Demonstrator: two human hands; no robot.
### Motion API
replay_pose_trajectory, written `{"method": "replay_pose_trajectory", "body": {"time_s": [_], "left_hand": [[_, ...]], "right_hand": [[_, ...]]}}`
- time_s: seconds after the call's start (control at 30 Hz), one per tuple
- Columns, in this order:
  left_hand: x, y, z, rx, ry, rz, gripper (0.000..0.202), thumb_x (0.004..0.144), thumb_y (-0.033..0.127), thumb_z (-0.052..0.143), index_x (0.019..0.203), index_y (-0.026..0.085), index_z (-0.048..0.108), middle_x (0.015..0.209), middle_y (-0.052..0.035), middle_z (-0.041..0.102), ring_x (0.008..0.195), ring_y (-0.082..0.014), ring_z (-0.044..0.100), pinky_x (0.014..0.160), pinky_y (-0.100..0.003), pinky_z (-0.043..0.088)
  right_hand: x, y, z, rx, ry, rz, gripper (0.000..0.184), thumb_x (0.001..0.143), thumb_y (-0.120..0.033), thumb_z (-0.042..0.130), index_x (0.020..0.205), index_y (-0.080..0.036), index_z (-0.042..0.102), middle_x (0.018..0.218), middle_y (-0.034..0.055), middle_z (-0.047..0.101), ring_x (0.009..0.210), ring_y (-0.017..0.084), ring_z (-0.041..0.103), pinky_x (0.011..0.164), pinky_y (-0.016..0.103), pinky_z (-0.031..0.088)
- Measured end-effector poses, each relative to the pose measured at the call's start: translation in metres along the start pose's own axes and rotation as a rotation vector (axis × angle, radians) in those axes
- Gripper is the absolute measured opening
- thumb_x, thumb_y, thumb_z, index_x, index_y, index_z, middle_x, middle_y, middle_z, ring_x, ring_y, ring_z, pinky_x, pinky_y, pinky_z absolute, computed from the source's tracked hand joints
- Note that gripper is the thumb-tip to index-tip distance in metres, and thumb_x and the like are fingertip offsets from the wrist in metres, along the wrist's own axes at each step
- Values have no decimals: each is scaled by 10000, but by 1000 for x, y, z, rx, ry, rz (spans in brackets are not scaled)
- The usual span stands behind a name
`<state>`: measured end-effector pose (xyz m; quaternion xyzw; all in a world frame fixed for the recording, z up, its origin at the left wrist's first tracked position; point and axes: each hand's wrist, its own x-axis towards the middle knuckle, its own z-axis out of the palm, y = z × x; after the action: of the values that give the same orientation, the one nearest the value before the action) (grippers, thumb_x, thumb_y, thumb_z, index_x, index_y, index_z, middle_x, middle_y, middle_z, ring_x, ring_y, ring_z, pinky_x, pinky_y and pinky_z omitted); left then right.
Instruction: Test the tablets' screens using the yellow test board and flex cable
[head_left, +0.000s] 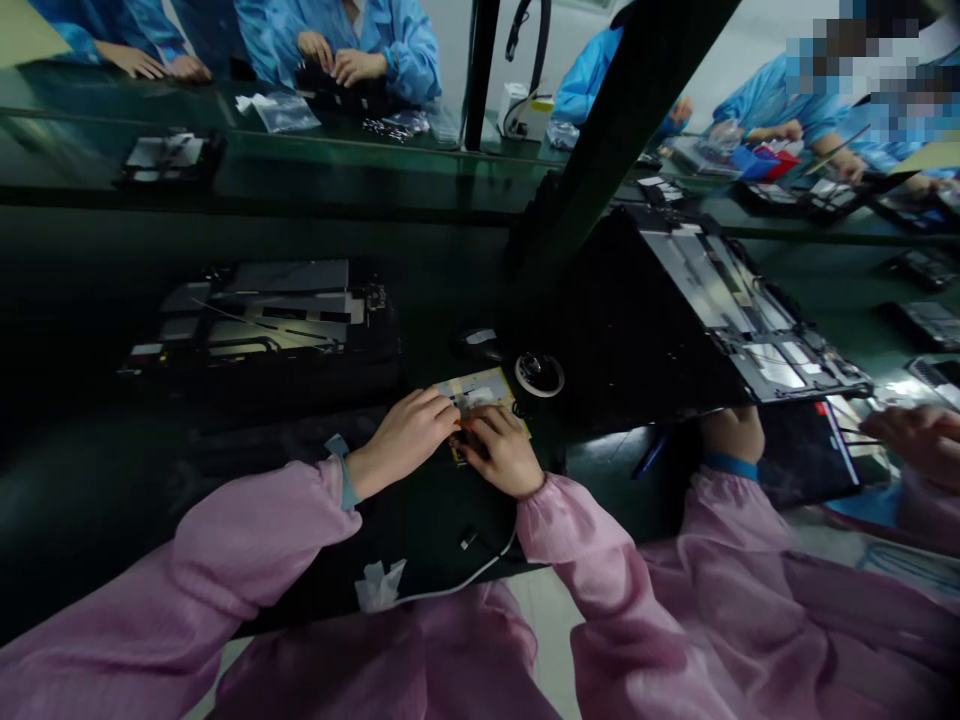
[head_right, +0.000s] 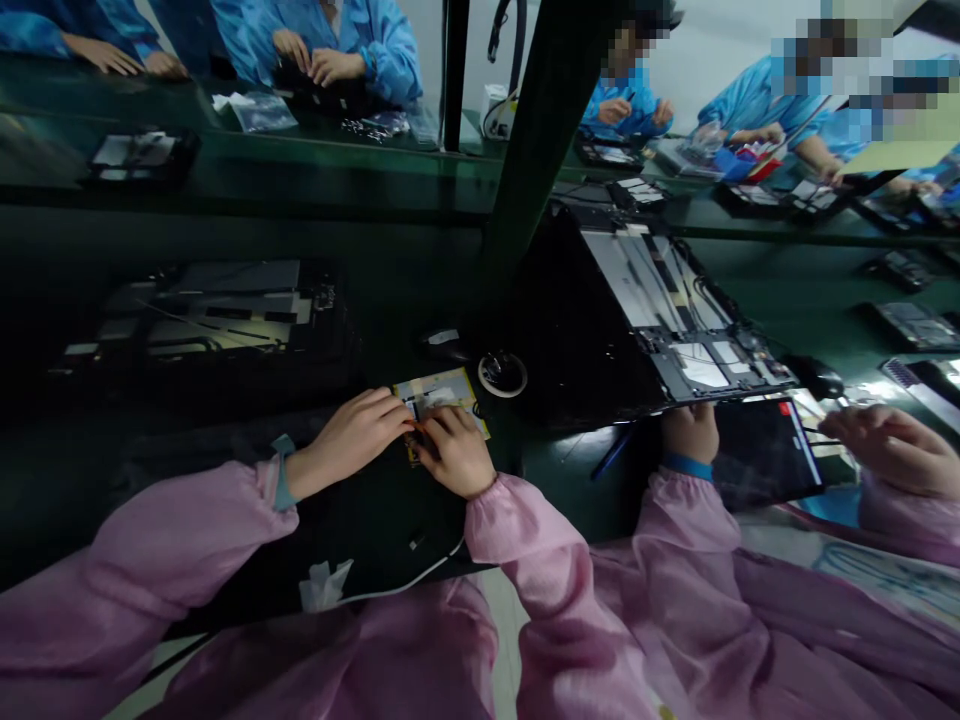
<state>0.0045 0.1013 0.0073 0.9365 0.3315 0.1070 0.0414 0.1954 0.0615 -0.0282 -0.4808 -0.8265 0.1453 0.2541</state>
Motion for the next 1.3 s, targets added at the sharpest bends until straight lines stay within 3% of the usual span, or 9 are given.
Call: {"method": "replay_pose_trajectory", "body": {"time_s": [0.17,0.3,0.47,0.6,0.8,1.3], "left_hand": [[0,-6,0,-190,13,-4,180,950,271,441,900,182,589,877,-38,634,862,-180,558,814,-340,440],[-15,-7,0,-244,-10,-52,173,958,275,430,908,190,572,860,-21,644,818,-168,562,771,-324,440],[-24,-3,1,-68,-57,1,145,941,183,443,915,176,585,822,-24,638,803,-188,536,730,-350,399],[-26,-2,3,-19,-39,43,159,907,133,488,1004,181,605,938,-50,652,886,-209,524,752,-363,396],[-26,-2,5,-15,-30,15,175,898,118,491,999,180,620,988,-47,657,876,-208,512,755,-364,402],[-22,-1,4,-48,-58,-18,172,857,108,561,999,155,646,960,-37,654,866,-218,501,739,-362,386]], "right_hand": [[1,0,-9,137,7,49,210,836,-279,578,1028,-196,602,1017,88,618,984,246,560,882,393,471],[7,-1,-19,331,11,89,219,907,-189,406,1030,-219,585,965,53,631,920,194,589,847,344,476],[11,4,-7,234,0,29,200,914,-162,467,983,-219,646,996,70,633,984,216,565,883,382,472],[4,10,0,207,-9,-41,257,874,-110,485,1014,-235,660,1074,69,633,1072,232,546,929,429,477],[-2,11,-7,166,-60,-95,322,865,-103,470,1104,-227,646,1155,83,611,1183,248,506,977,444,468],[1,6,-10,53,-70,-132,291,912,-158,485,1153,-200,643,1124,91,632,1209,249,482,968,425,469]]}}
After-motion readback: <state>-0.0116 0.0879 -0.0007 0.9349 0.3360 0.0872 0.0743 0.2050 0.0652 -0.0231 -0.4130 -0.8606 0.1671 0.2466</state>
